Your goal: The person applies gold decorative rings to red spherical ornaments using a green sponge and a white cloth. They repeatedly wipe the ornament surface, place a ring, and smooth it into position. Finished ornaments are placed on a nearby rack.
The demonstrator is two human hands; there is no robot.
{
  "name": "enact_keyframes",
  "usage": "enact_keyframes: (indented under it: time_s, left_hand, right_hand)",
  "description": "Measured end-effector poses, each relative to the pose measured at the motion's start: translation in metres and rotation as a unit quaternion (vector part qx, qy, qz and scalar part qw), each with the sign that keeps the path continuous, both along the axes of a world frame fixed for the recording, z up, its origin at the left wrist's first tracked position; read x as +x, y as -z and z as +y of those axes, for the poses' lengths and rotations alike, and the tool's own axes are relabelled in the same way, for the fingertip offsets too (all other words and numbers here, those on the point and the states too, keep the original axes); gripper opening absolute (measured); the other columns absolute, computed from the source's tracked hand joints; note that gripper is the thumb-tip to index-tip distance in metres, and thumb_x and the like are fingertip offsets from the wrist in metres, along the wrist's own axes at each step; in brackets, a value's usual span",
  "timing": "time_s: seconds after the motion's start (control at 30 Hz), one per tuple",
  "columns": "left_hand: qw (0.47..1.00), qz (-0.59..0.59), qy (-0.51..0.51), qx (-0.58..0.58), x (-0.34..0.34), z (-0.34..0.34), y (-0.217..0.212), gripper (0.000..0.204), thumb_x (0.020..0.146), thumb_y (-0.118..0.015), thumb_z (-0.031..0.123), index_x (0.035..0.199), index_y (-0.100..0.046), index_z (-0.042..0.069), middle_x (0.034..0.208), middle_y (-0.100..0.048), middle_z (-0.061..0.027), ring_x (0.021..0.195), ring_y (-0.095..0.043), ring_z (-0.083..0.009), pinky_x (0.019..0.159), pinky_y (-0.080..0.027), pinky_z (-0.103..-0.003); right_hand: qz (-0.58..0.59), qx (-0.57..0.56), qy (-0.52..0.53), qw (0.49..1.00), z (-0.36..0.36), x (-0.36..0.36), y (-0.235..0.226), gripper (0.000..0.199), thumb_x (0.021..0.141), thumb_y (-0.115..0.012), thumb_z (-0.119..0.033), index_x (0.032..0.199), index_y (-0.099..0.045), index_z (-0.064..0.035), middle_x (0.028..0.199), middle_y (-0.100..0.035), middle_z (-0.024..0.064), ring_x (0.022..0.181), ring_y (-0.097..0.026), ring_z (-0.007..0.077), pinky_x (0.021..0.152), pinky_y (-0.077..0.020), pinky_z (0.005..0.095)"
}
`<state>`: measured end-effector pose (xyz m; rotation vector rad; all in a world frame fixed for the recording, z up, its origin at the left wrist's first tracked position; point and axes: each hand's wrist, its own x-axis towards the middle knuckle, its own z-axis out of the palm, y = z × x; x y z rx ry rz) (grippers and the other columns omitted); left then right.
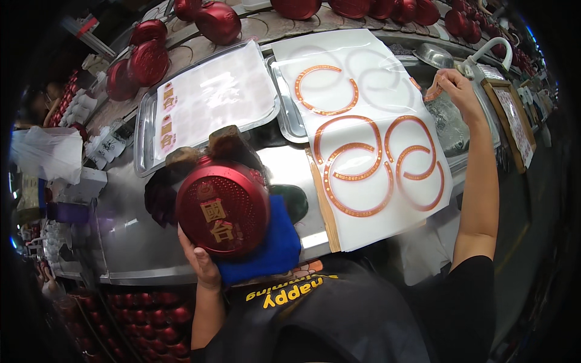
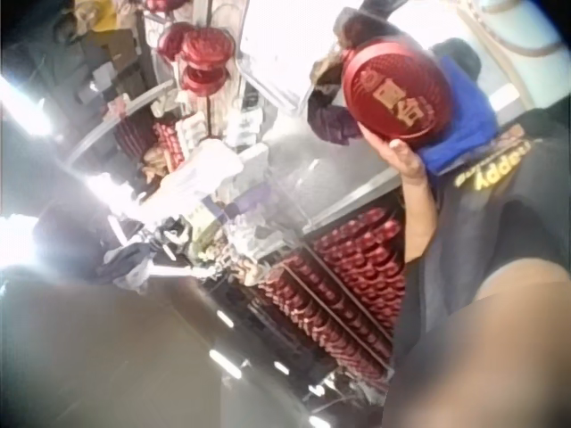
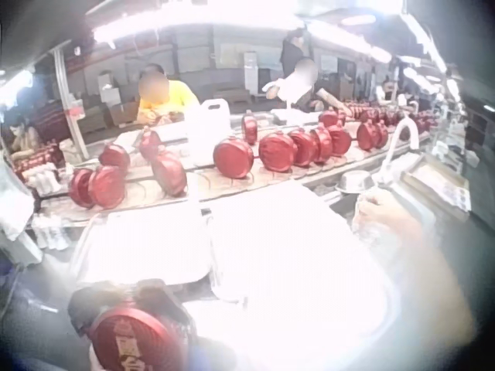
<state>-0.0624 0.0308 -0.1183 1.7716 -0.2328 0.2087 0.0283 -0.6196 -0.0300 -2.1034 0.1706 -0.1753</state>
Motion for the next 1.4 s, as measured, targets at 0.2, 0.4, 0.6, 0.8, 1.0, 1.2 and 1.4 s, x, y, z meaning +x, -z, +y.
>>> enact_keyframes:
  time_s: [0.2,0.4,0.6,0.8,1.0,1.2,1.4]
  left_hand:
    - [0.978,-0.192,-0.059,0.056,0.016,-0.017,-0.061,0.076,0.107,-0.048,0.055,0.146,-0.042,-0.010,0.155,-0.045,-0.0247,0.145,-0.044,-0.0336,0.120,-0.034,-0.042]
    - [0.922,-0.320,0.125,0.178,0.038,-0.102,-0.142,0.055,0.086,-0.080,0.023,0.130,-0.054,0.002,0.124,-0.059,-0.0252,0.106,-0.058,-0.0404,0.096,-0.046,-0.048]
    - [0.947,-0.266,0.153,0.097,0.042,-0.119,-0.150,0.032,0.088,-0.067,0.003,0.117,-0.057,0.000,0.104,-0.061,-0.0201,0.089,-0.064,-0.0345,0.078,-0.052,-0.041]
    - [0.928,-0.273,0.147,0.206,0.037,-0.085,-0.154,0.021,0.087,-0.061,-0.001,0.108,-0.058,-0.001,0.089,-0.056,-0.0269,0.079,-0.060,-0.0420,0.068,-0.053,-0.046]
    - [0.963,-0.163,0.143,0.161,0.035,-0.068,-0.154,0.007,0.091,-0.066,0.006,0.095,-0.064,0.000,0.086,-0.061,-0.0183,0.077,-0.061,-0.0300,0.068,-0.051,-0.039]
    - [0.989,-0.063,0.108,0.083,0.034,-0.041,-0.151,0.009,0.093,-0.067,0.009,0.090,-0.063,0.001,0.077,-0.062,-0.0134,0.077,-0.059,-0.0274,0.067,-0.048,-0.039]
    - [0.977,-0.128,0.008,0.168,0.044,-0.023,-0.127,0.012,0.093,-0.069,0.013,0.089,-0.063,0.003,0.087,-0.059,-0.0176,0.086,-0.059,-0.0330,0.073,-0.048,-0.044]
  right_hand:
    - [-0.117,-0.168,-0.135,0.970,0.132,-0.016,-0.081,0.027,0.106,-0.059,-0.018,0.088,-0.065,0.0005,0.129,-0.057,0.0090,0.107,-0.055,0.0103,0.095,-0.0443,0.0274]
    - [-0.209,-0.227,-0.261,0.915,0.261,-0.040,-0.110,0.023,0.095,-0.070,-0.011,0.078,-0.062,0.0007,0.122,-0.063,0.0143,0.106,-0.061,0.0205,0.091,-0.0478,0.0332]
    - [-0.255,-0.184,-0.311,0.897,0.328,-0.059,-0.105,0.007,0.080,-0.074,0.001,0.082,-0.068,-0.0004,0.122,-0.065,0.0130,0.116,-0.060,0.0319,0.099,-0.0464,0.0431]
    - [-0.193,-0.055,-0.295,0.934,0.354,-0.061,-0.080,0.006,0.082,-0.072,-0.004,0.087,-0.068,-0.0026,0.124,-0.064,0.0129,0.117,-0.061,0.0327,0.097,-0.0494,0.0426]
    - [-0.155,0.012,-0.321,0.934,0.362,-0.060,-0.054,0.009,0.088,-0.072,-0.010,0.091,-0.067,-0.0026,0.125,-0.063,0.0136,0.115,-0.061,0.0295,0.096,-0.0489,0.0412]
    - [-0.086,0.095,-0.313,0.941,0.367,-0.060,-0.042,0.021,0.100,-0.069,-0.021,0.093,-0.067,-0.0010,0.129,-0.059,0.0117,0.103,-0.062,0.0183,0.086,-0.0521,0.0322]
    - [-0.154,-0.019,-0.249,0.956,0.387,-0.051,-0.031,0.022,0.098,-0.071,-0.020,0.089,-0.067,0.0002,0.124,-0.061,0.0168,0.112,-0.060,0.0298,0.097,-0.0478,0.0414]
